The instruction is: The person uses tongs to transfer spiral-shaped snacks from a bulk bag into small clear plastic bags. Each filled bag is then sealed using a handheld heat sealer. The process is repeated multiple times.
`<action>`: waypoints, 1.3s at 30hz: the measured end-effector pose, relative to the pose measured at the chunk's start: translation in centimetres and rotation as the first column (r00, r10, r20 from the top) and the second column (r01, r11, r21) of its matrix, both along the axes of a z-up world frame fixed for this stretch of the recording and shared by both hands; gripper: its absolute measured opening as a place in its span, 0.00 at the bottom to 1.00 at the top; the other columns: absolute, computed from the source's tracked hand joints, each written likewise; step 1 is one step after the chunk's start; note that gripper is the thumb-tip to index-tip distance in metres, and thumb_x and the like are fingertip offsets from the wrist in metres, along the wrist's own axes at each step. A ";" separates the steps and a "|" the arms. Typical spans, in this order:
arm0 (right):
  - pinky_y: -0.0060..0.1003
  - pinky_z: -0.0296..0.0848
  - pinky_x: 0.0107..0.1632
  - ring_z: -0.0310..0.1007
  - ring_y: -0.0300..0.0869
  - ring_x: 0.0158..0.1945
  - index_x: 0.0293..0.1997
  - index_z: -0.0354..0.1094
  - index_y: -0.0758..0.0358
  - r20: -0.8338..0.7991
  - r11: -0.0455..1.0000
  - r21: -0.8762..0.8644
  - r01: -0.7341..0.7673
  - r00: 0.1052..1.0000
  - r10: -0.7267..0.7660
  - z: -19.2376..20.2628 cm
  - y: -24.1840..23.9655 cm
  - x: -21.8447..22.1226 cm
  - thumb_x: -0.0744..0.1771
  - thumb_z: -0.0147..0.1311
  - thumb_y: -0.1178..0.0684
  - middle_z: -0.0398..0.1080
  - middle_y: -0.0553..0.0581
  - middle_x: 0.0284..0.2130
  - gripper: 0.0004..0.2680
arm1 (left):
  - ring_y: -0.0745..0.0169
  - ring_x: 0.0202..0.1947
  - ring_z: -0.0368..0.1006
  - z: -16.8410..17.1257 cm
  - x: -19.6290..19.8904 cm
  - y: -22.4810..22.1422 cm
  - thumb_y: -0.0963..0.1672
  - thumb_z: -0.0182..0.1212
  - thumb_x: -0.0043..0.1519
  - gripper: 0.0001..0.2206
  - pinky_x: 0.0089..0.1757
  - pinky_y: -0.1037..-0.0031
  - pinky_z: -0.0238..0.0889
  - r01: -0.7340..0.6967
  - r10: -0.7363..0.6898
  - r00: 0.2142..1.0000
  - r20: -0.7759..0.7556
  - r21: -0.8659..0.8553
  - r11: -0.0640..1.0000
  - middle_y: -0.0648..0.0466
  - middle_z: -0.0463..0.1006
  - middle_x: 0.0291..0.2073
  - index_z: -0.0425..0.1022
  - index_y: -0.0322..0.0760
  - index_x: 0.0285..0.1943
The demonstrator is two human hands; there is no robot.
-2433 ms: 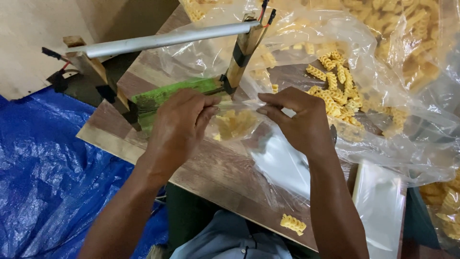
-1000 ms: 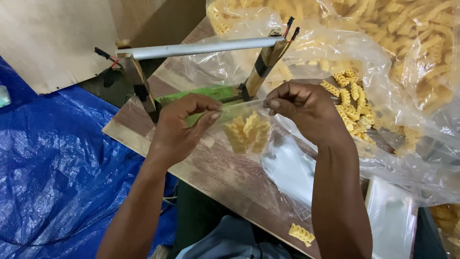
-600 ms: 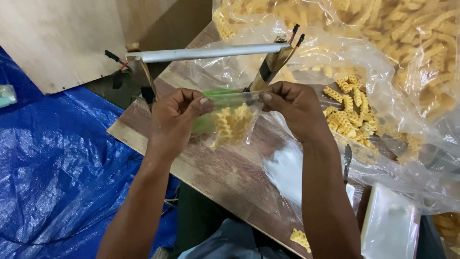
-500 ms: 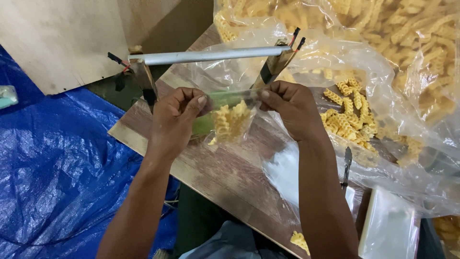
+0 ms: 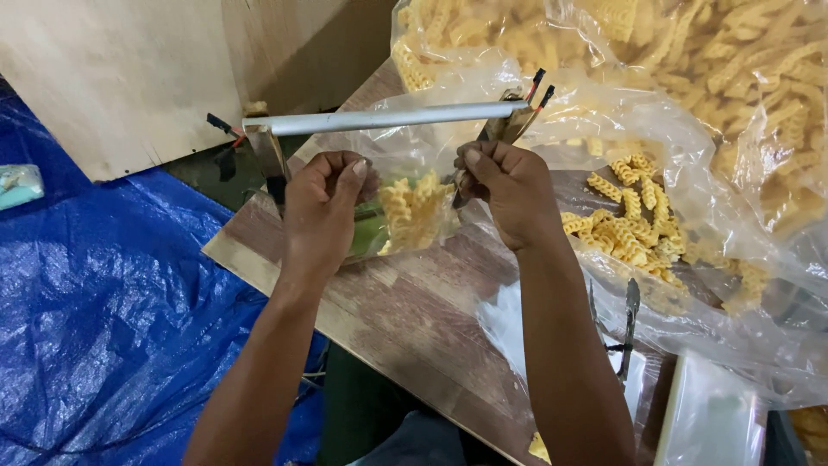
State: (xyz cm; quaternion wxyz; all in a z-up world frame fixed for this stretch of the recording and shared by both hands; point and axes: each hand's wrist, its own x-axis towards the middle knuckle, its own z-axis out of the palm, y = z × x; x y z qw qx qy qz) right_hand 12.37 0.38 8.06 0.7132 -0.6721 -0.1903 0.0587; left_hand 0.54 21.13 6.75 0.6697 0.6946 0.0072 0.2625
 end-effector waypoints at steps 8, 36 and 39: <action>0.32 0.78 0.37 0.75 0.40 0.31 0.44 0.72 0.74 0.011 0.998 0.013 0.061 0.998 -0.061 0.0 0.4 -0.8 0.71 0.53 0.59 0.72 0.60 0.31 0.06 | 0.64 0.39 0.70 -0.5 0.4 0.0 0.43 0.49 0.75 0.09 0.41 0.64 0.65 -0.047 0.047 0.999 0.014 -0.035 0.998 0.47 0.76 0.36 0.71 0.29 0.48; 0.30 0.76 0.33 0.72 0.37 0.29 0.46 0.72 0.74 -0.040 0.993 0.080 0.087 0.996 -0.084 -0.6 0.6 -0.6 0.71 0.54 0.57 0.72 0.59 0.32 0.07 | 0.64 0.45 0.71 -0.7 -0.2 -0.1 0.42 0.55 0.73 0.11 0.47 0.63 0.70 -0.006 0.005 1.000 0.030 0.020 1.000 0.50 0.74 0.38 0.69 0.33 0.62; 0.28 0.75 0.32 0.71 0.37 0.28 0.45 0.72 0.74 -0.044 0.991 0.091 0.097 0.995 -0.093 -0.3 0.8 -1.1 0.70 0.55 0.57 0.72 0.59 0.31 0.07 | 0.62 0.41 0.73 -1.3 0.2 0.3 0.43 0.52 0.75 0.07 0.41 0.58 0.68 -0.020 0.020 1.000 0.002 0.068 0.997 0.48 0.77 0.36 0.74 0.36 0.55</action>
